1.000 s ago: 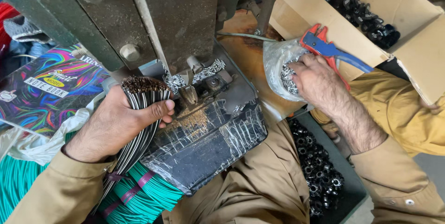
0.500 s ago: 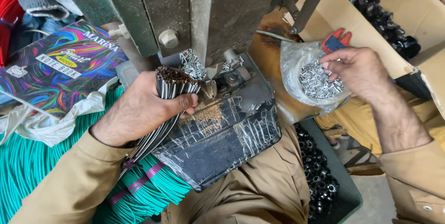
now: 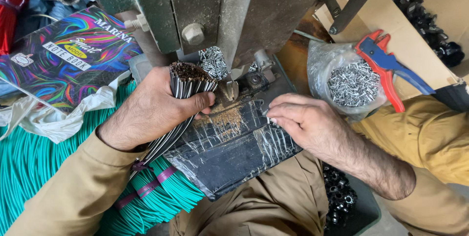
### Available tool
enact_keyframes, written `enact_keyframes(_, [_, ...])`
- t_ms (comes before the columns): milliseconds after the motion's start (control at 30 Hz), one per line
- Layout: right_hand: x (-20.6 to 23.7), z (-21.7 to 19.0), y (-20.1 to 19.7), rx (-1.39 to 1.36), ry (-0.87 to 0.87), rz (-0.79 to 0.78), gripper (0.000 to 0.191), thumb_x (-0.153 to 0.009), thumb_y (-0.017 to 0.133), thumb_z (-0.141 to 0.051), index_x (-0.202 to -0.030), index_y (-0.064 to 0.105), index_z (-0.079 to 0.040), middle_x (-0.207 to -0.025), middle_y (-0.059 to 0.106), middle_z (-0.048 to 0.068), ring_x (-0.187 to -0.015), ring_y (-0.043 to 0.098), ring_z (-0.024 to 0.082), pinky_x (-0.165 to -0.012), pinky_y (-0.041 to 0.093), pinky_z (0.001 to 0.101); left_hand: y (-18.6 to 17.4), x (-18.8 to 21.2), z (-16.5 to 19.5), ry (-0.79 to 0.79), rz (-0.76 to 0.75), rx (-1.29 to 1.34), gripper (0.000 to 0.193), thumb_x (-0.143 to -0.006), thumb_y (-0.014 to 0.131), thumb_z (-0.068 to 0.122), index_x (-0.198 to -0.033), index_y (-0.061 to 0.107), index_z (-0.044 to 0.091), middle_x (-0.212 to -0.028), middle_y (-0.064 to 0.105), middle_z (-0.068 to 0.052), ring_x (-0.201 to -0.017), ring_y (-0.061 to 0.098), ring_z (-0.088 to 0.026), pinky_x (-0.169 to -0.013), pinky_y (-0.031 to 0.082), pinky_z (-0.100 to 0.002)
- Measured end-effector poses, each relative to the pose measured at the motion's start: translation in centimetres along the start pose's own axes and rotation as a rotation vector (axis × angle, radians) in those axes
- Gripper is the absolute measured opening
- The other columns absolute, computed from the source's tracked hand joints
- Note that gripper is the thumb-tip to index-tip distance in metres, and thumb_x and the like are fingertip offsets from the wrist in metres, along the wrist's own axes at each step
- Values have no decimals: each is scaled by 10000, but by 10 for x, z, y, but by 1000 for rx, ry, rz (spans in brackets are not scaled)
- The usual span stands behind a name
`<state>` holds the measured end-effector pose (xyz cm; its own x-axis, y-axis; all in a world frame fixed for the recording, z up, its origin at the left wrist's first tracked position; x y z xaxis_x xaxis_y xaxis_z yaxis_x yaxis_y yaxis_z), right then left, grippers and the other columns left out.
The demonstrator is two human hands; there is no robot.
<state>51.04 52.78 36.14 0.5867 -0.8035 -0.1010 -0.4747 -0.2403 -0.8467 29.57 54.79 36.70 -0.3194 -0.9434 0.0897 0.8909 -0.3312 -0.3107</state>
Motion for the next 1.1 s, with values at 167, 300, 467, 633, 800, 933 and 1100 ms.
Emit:
enact_keyframes(167, [-2, 13, -5, -162, 104, 35, 151, -869, 729, -78, -1017, 755, -58, -1149, 733, 36, -1019, 725, 161, -758, 601, 287, 0, 0, 9, 58, 14, -43, 151, -881, 713, 129, -1001, 740, 41, -759, 743, -15, -726, 661, -82, -678, 559, -281])
enact_keyframes(300, [0, 15, -7, -313, -54, 102, 162, -879, 739, -5, -1038, 731, -35, -1130, 698, 67, -1068, 678, 154, -900, 548, 280, -5, -4, 12, 57, 29, -94, 167, -866, 724, 157, -1000, 747, 60, -738, 750, -5, -706, 651, -74, -673, 552, -280])
enact_keyframes(467, [6, 41, 8, -331, 35, 112, 157, -848, 751, 13, -995, 734, -39, -978, 685, 49, -851, 659, 113, -751, 545, 255, -3, -16, 5, -2, -11, -155, 164, -843, 735, 189, -938, 775, 62, -684, 734, -21, -666, 629, -83, -639, 549, -297])
enact_keyframes(633, [6, 52, 13, -581, 15, 197, 95, -943, 688, 31, -1032, 675, 2, -999, 707, 48, -943, 674, 104, -837, 548, 246, 1, -22, 0, 40, -58, -107, 165, -835, 737, 174, -941, 786, 57, -696, 737, -15, -677, 649, -80, -644, 559, -292])
enact_keyframes(800, [-5, 60, 13, -680, 157, 277, 179, -975, 634, 24, -1144, 694, 24, -1021, 763, 80, -958, 728, 125, -852, 597, 252, 2, -26, -8, 16, -73, -22, 151, -840, 729, 142, -942, 758, 34, -694, 731, -8, -656, 673, -85, -628, 569, -287])
enact_keyframes(933, [-30, 39, 8, -673, 44, 320, 151, -1022, 608, 26, -1136, 706, 43, -1092, 761, 113, -1028, 734, 150, -946, 604, 278, 1, -25, -1, 92, -40, 98, 191, -840, 731, 88, -1011, 687, 16, -766, 708, 0, -660, 668, -84, -619, 576, -285])
enact_keyframes(1100, [-55, 24, 22, -524, 17, 340, 80, -1042, 668, 24, -1069, 732, 64, -1003, 718, 154, -943, 675, 183, -865, 557, 299, 0, -25, 1, 103, -11, 80, 193, -838, 716, 93, -1012, 704, 10, -738, 703, -15, -641, 658, -83, -603, 574, -291])
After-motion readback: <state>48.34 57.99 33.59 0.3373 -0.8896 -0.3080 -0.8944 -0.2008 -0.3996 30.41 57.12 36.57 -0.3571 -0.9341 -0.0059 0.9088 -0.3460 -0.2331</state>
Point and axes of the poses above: each hand's wrist, its own x-axis away from the middle knuckle, its own y-axis out of the palm, z = x × y, the point moved 10 cm from there along -x, towards the middle knuckle
